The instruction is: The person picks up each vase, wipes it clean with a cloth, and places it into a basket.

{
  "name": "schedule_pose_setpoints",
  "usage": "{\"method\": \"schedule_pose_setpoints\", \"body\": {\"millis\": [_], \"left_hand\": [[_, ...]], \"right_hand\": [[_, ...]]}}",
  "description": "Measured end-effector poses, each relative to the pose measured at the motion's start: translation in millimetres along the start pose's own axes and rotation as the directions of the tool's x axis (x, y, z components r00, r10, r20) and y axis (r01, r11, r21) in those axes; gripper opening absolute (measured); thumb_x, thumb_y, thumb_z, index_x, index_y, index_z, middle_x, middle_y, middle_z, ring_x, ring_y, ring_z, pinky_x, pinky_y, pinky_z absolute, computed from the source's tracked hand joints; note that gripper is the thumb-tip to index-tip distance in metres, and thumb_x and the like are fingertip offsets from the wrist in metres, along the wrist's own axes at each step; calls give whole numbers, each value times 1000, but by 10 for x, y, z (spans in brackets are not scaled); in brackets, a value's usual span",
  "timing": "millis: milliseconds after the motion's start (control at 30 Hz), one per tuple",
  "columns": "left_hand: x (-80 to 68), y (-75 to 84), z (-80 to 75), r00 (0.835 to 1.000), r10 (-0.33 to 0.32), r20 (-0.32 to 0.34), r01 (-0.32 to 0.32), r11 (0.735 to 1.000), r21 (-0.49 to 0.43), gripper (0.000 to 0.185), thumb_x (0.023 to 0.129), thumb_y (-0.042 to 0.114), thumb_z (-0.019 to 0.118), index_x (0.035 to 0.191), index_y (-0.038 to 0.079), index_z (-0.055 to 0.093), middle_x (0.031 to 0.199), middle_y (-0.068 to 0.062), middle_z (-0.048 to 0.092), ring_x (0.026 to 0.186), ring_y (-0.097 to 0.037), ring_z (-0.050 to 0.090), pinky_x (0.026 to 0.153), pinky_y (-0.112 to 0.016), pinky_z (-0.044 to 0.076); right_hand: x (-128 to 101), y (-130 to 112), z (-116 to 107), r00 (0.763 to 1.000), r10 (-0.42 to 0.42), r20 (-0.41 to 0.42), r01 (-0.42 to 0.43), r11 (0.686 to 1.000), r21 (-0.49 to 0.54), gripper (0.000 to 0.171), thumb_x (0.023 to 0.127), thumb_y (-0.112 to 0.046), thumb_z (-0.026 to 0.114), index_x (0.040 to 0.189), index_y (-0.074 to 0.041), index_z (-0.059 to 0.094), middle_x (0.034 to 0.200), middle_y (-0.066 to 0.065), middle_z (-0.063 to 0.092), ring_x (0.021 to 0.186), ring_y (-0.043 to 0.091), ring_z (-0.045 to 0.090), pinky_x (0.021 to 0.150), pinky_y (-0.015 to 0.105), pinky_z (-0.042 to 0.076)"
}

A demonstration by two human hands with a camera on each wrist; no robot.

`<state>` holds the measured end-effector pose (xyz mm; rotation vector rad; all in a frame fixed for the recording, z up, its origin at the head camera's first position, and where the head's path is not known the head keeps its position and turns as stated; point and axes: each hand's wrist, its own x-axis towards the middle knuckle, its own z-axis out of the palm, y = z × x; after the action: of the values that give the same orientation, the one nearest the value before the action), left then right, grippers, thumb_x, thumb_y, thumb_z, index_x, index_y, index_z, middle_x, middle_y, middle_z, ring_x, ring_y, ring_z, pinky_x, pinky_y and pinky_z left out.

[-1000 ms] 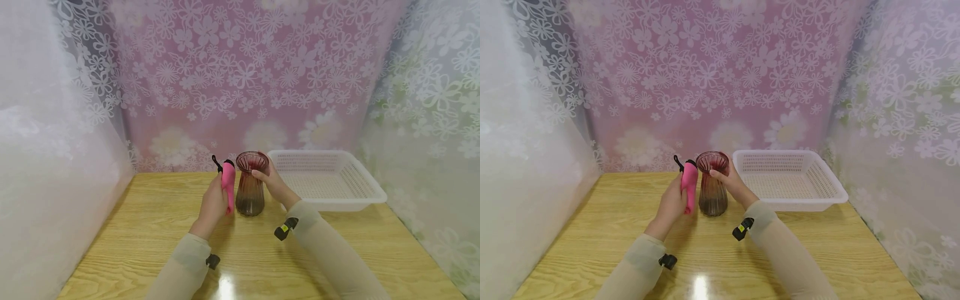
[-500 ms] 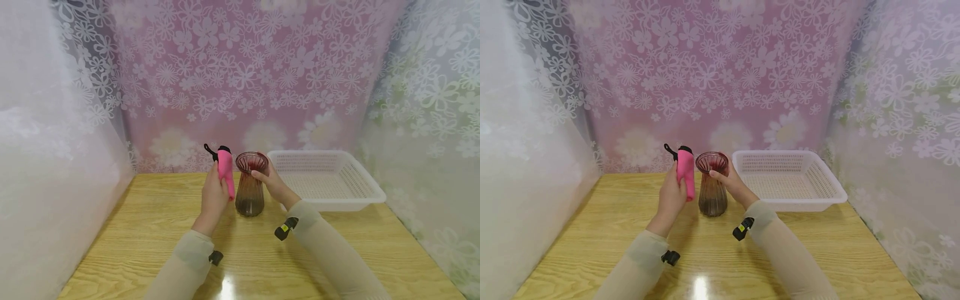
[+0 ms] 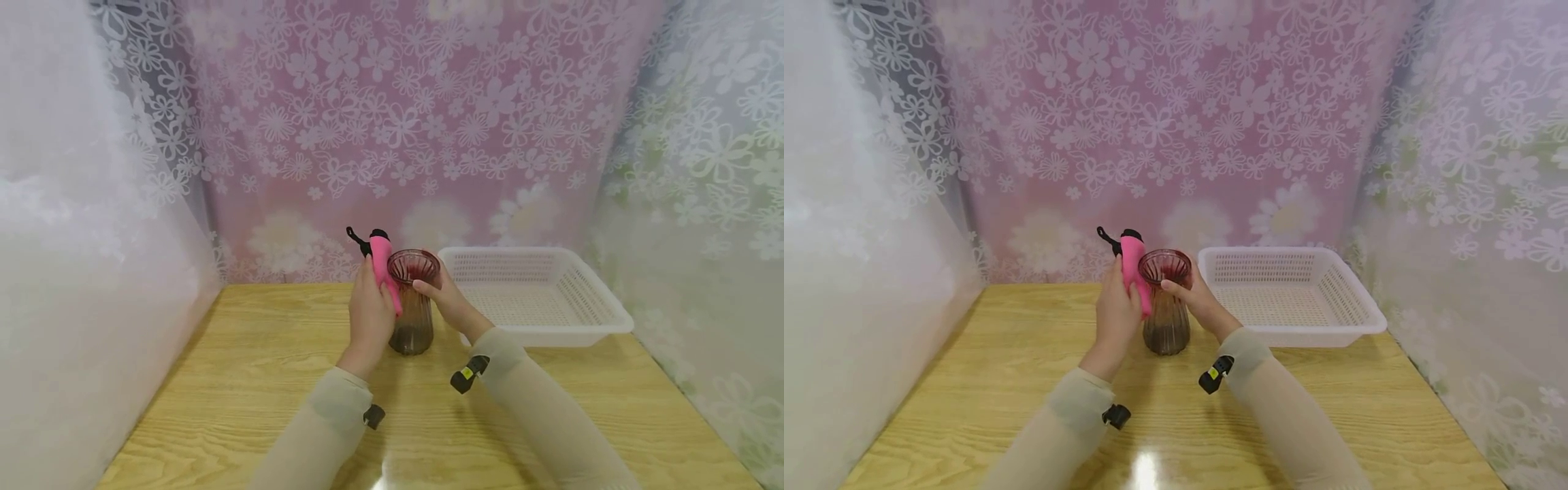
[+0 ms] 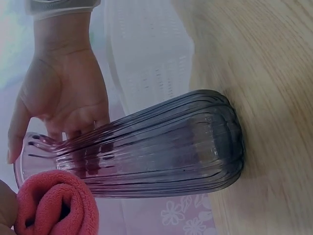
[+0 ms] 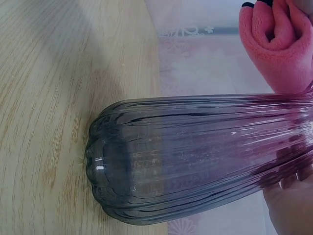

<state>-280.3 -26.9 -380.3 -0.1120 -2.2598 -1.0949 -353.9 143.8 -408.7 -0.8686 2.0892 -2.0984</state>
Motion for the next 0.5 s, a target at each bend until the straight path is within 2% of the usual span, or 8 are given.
{"method": "schedule_pose_setpoints", "body": {"millis": [167,300,500], "left_hand": [[-44,11,31,999,37,11,-37,999,17,61,101,10,55,154,-4,30,147,-21,47,122,-34,57,101,-46,48],[-66,17,68,998,42,37,-44,997,65,66,101,12,56,156,-5,24,153,-23,40,123,-37,56,102,-47,47],[-106,9,150,998,21,56,-30,987,156,69,100,14,57,154,-9,22,155,-28,35,122,-38,57,101,-46,48]], "right_hand": [[12,27,-8,1000,-8,10,8,1000,-1,82,96,-30,64,159,-14,13,150,21,39,139,31,36,112,41,31],[16,18,-7,1000,-21,10,21,1000,6,77,98,-24,62,158,-13,15,148,23,40,137,32,37,111,37,32],[-10,3,10,1000,8,-5,-8,1000,11,85,97,-29,66,159,-11,11,151,21,37,140,29,34,116,42,27]]}}
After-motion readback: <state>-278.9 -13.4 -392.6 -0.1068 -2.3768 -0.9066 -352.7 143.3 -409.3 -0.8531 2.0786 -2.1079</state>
